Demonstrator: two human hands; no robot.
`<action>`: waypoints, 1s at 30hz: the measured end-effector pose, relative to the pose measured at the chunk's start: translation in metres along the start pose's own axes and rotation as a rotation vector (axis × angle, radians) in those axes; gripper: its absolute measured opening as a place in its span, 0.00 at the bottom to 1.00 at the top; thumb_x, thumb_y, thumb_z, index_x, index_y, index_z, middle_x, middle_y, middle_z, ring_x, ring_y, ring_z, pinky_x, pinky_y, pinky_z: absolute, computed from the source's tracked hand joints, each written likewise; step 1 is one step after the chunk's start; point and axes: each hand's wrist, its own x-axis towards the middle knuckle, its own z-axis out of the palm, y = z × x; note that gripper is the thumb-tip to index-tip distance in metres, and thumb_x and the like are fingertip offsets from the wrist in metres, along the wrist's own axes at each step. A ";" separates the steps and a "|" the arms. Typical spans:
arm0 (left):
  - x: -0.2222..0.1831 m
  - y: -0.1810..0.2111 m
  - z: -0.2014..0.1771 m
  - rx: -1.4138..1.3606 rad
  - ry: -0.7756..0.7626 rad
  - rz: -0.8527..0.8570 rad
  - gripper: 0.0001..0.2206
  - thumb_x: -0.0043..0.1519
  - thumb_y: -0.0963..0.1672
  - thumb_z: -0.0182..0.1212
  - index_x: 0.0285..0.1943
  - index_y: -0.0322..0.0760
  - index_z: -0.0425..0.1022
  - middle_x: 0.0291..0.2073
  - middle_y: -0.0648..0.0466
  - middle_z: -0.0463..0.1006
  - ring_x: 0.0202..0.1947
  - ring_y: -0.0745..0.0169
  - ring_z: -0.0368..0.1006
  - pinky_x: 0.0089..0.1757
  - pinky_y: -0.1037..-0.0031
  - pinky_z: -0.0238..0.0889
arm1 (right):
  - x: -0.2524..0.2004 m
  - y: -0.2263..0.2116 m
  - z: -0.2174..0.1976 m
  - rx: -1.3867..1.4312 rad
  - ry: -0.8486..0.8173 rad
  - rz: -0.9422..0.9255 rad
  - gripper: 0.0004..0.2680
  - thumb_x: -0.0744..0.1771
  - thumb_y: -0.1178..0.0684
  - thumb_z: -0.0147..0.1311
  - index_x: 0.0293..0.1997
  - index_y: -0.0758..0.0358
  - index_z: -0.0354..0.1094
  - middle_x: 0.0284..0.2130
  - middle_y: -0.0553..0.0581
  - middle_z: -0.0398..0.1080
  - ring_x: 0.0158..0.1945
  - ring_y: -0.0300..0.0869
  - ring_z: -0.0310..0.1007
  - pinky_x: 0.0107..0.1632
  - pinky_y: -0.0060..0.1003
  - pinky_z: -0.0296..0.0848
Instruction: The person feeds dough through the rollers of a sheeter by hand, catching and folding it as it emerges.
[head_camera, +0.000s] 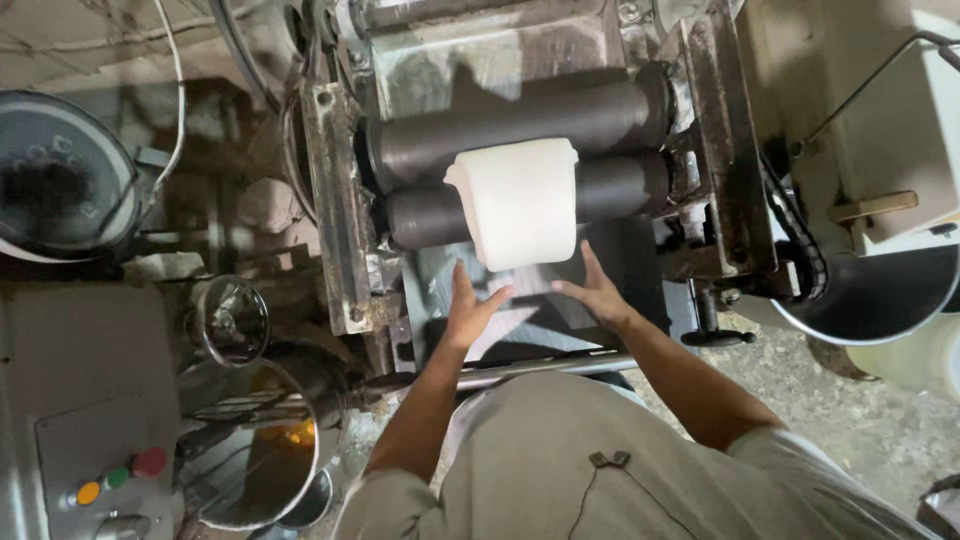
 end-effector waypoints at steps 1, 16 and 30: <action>0.010 -0.006 0.006 -0.040 -0.003 0.111 0.47 0.56 0.49 0.75 0.75 0.22 0.45 0.71 0.29 0.49 0.73 0.36 0.46 0.66 0.56 0.44 | 0.010 0.004 -0.001 0.003 -0.056 -0.104 0.38 0.63 0.58 0.67 0.75 0.68 0.33 0.72 0.67 0.40 0.74 0.46 0.41 0.72 0.45 0.52; 0.082 0.001 0.031 -0.350 0.015 -0.233 0.34 0.59 0.55 0.71 0.62 0.20 0.71 0.54 0.40 0.80 0.54 0.52 0.77 0.53 0.69 0.69 | 0.060 -0.026 0.011 0.189 -0.003 0.097 0.22 0.65 0.47 0.63 0.61 0.72 0.67 0.49 0.62 0.76 0.50 0.46 0.78 0.52 0.40 0.77; 0.028 -0.042 0.005 -0.892 0.132 -0.231 0.27 0.66 0.50 0.58 0.73 0.37 0.61 0.69 0.45 0.68 0.68 0.53 0.64 0.64 0.63 0.55 | 0.022 -0.034 -0.009 0.334 0.262 -0.004 0.19 0.69 0.46 0.54 0.65 0.68 0.62 0.57 0.58 0.68 0.59 0.46 0.68 0.58 0.45 0.67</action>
